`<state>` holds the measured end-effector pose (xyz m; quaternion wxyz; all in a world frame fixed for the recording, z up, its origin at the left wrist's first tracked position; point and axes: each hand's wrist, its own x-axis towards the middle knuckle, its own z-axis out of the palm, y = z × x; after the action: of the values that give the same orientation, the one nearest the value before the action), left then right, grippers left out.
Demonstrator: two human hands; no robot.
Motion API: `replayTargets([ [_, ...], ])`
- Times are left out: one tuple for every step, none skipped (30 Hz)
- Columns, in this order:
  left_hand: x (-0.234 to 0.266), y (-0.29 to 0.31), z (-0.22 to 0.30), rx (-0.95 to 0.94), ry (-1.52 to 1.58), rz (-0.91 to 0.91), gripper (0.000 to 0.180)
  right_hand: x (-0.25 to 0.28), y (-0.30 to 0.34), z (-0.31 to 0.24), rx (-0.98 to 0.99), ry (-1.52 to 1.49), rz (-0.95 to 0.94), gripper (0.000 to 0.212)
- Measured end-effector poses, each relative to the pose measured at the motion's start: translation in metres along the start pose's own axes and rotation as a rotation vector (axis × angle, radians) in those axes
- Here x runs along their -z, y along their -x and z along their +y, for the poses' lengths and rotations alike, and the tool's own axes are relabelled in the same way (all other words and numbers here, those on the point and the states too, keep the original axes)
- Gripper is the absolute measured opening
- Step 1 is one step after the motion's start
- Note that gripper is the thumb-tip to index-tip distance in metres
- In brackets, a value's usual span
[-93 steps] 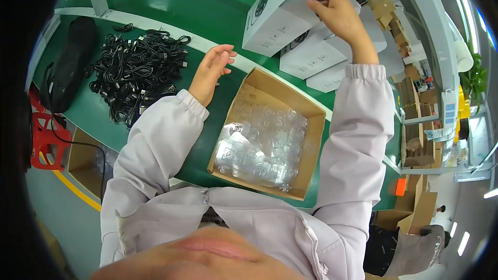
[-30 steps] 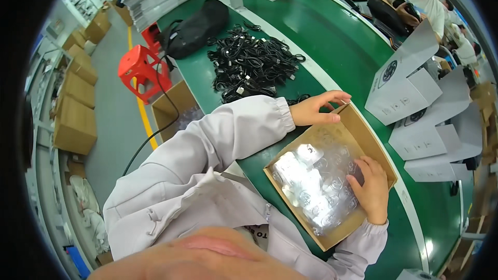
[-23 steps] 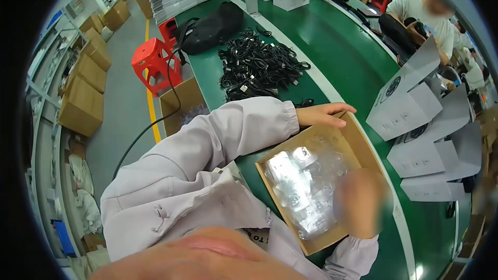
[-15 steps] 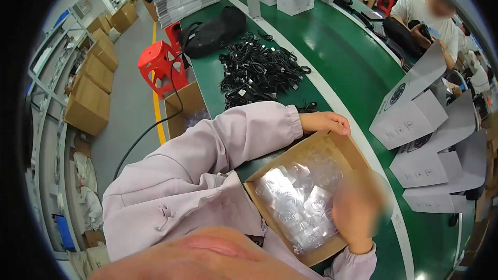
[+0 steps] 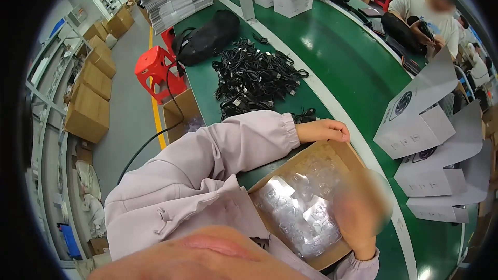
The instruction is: The person packs cables and plastic mounts into product boxes by hand, dumps a bag of cables onto the workbench, and continues packaging the cables and mounts.
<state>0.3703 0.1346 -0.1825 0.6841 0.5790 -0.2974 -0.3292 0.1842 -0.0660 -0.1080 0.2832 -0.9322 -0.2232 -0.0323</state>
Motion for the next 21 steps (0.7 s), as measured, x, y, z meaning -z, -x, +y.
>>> replayTargets([
  [0.000, -0.003, -0.005, 0.007, 0.010, -0.005, 0.022, -0.001, 0.000, 0.004, -0.012, -0.002, -0.006, 0.023],
  [0.000, -0.005, -0.010, -0.057, -0.045, 0.044, 0.023, -0.002, -0.001, 0.008, -0.035, -0.023, -0.020, 0.023],
  [0.000, -0.008, -0.014, -0.123, -0.099, 0.092, 0.026, -0.002, -0.001, 0.012, -0.059, -0.043, -0.033, 0.022],
  [-0.001, -0.005, -0.011, -0.302, -0.246, 0.231, 0.029, -0.003, 0.000, 0.010, -0.065, -0.028, -0.036, 0.022],
  [-0.004, -0.002, 0.003, -0.487, -0.389, 0.365, 0.033, -0.003, 0.000, 0.010, -0.061, -0.048, -0.032, 0.022],
  [-0.007, 0.000, 0.016, -0.589, -0.348, 0.448, 0.034, -0.003, -0.001, 0.010, -0.058, -0.068, -0.031, 0.021],
  [-0.014, 0.006, 0.040, -0.637, -0.322, 0.487, 0.033, -0.003, 0.000, 0.009, -0.077, -0.039, -0.033, 0.021],
  [-0.022, 0.013, 0.064, -0.742, -0.250, 0.489, 0.029, -0.004, -0.002, 0.007, -0.070, -0.059, -0.024, 0.020],
  [-0.029, 0.024, 0.088, -0.846, -0.201, 0.457, 0.026, -0.005, -0.004, 0.006, -0.072, -0.077, -0.014, 0.020],
  [-0.038, 0.038, 0.112, -0.973, -0.080, 0.390, 0.026, -0.006, -0.005, 0.007, -0.065, -0.084, -0.007, 0.019],
  [-0.046, 0.054, 0.132, -1.053, 0.044, 0.324, 0.026, -0.007, -0.005, 0.007, -0.104, -0.051, -0.015, 0.019],
  [-0.048, 0.066, 0.147, -1.160, 0.149, 0.213, 0.026, -0.006, -0.003, 0.003, -0.145, -0.074, 0.005, 0.019],
  [-0.046, 0.082, 0.153, -1.166, 0.220, 0.111, 0.024, -0.005, -0.005, 0.003, -0.175, -0.104, 0.018, 0.019],
  [-0.043, 0.097, 0.158, -1.169, 0.294, 0.009, 0.023, -0.005, -0.009, -0.001, -0.165, -0.089, 0.035, 0.019],
  [-0.038, 0.107, 0.170, -1.111, 0.310, -0.119, 0.016, -0.004, -0.016, 0.005, -0.134, -0.108, 0.039, 0.019],
  [-0.024, 0.115, 0.178, -1.053, 0.366, -0.269, 0.010, -0.004, -0.022, 0.004, -0.179, -0.100, 0.049, 0.020],
  [-0.013, 0.132, 0.183, -1.042, 0.370, -0.400, 0.007, -0.006, -0.028, -0.006, -0.189, -0.082, 0.049, 0.020],
  [-0.003, 0.149, 0.187, -1.015, 0.378, -0.522, 0.008, -0.007, -0.032, -0.019, -0.213, -0.102, 0.037, 0.021],
  [-0.001, 0.148, 0.190, -0.970, 0.411, -0.525, 0.011, -0.007, -0.039, -0.018, -0.227, -0.079, 0.035, 0.021],
  [-0.001, 0.144, 0.186, -0.960, 0.475, -0.577, 0.011, -0.009, -0.043, -0.017, -0.232, -0.066, 0.033, 0.021],
  [0.000, 0.140, 0.185, -0.947, 0.529, -0.636, 0.012, -0.011, -0.047, -0.015, -0.231, -0.057, 0.030, 0.022],
])
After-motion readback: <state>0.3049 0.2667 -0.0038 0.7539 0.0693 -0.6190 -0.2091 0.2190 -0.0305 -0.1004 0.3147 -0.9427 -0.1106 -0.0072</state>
